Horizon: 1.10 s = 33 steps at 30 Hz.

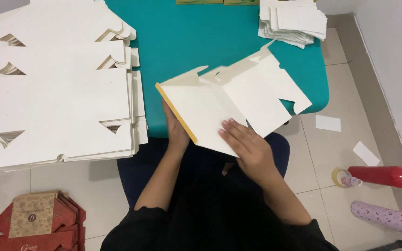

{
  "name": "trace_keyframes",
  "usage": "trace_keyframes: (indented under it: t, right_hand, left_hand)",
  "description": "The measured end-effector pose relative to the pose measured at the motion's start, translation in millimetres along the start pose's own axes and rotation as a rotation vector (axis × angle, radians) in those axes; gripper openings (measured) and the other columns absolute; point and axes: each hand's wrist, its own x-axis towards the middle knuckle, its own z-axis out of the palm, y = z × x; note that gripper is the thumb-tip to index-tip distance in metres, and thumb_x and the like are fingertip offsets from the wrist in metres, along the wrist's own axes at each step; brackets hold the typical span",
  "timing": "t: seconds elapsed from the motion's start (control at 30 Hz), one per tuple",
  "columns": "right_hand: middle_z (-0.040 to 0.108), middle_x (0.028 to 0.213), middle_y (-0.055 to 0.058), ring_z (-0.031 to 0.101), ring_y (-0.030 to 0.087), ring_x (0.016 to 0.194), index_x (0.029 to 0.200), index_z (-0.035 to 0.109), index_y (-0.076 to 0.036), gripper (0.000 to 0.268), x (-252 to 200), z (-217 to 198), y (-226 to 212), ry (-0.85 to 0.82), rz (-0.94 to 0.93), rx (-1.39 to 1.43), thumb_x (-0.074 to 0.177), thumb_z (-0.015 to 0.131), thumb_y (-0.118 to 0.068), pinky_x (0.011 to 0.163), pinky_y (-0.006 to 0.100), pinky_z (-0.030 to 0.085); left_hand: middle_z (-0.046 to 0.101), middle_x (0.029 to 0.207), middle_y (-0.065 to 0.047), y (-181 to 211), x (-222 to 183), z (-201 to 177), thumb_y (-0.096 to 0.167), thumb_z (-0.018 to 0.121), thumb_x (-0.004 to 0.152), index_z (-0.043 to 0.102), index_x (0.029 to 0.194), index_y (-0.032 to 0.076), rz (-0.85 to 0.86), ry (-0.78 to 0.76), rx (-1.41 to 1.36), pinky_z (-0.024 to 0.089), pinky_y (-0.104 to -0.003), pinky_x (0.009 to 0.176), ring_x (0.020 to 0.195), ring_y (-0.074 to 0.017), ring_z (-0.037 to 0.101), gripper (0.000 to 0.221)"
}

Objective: Assembling cardboard snack boxes by folding templates and tucking flaps

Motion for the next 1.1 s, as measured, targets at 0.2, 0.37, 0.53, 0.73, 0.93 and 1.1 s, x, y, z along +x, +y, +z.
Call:
trace_keyframes:
  t: [0.2,0.37,0.53,0.73,0.93,1.1]
  right_hand:
    - [0.056,0.105,0.006,0.045,0.027,0.101,0.134,0.049,-0.012,0.052,54,40,-25,-0.028,-0.012,-0.074,0.086,0.065,-0.025,0.088,0.040,0.038]
    - [0.062,0.095,0.004,0.052,0.025,0.092,0.135,0.048,-0.012,0.054,81,45,-22,-0.049,-0.029,-0.141,0.087,0.066,-0.026,0.083,0.039,0.043]
    - [0.067,0.085,0.003,0.060,0.023,0.083,0.137,0.047,-0.012,0.056,98,55,-28,-0.053,-0.038,-0.196,0.087,0.068,-0.027,0.077,0.037,0.048]
    - [0.057,0.100,0.004,0.055,0.021,0.085,0.118,0.062,-0.015,0.035,96,82,-17,0.187,-0.238,-0.361,0.085,0.067,-0.022,0.072,0.034,0.046]
    - [0.063,0.109,0.020,0.059,0.034,0.110,0.112,0.064,0.003,0.024,72,90,-34,0.170,-0.579,-0.418,0.090,0.055,-0.004,0.098,0.044,0.046]
    - [0.060,0.129,0.011,0.051,0.024,0.125,0.127,0.058,-0.006,0.041,58,72,-30,0.020,-0.414,-0.364,0.086,0.054,-0.007,0.113,0.057,0.017]
  left_hand:
    - [0.017,0.145,-0.020,7,-40,-14,0.030,0.060,0.091,0.021,0.140,0.008,-0.113,0.021,0.107,0.000,-0.066,0.109,0.140,-0.0471,0.005,0.066]
    - [0.008,0.150,-0.025,13,-63,-19,0.031,0.062,0.090,0.013,0.145,0.004,-0.196,0.048,0.178,-0.004,-0.068,0.107,0.140,-0.0480,0.000,0.078]
    - [-0.001,0.154,-0.030,14,-55,-19,0.031,0.064,0.089,0.005,0.150,0.001,-0.270,0.060,0.258,-0.007,-0.069,0.106,0.141,-0.0489,-0.005,0.091]
    - [0.004,0.151,-0.037,10,-54,-9,0.031,0.064,0.089,0.007,0.148,-0.008,-0.237,-0.005,0.387,-0.004,-0.068,0.106,0.141,-0.0498,-0.001,0.090]
    - [0.015,0.151,-0.036,2,-54,-2,0.033,0.058,0.086,0.021,0.145,-0.009,-0.181,-0.229,1.106,0.006,-0.061,0.113,0.143,-0.0457,0.010,0.081]
    - [0.018,0.149,-0.038,1,-50,3,0.035,0.051,0.090,0.022,0.145,-0.010,-0.237,-0.354,1.218,0.012,-0.061,0.111,0.140,-0.0497,0.013,0.077]
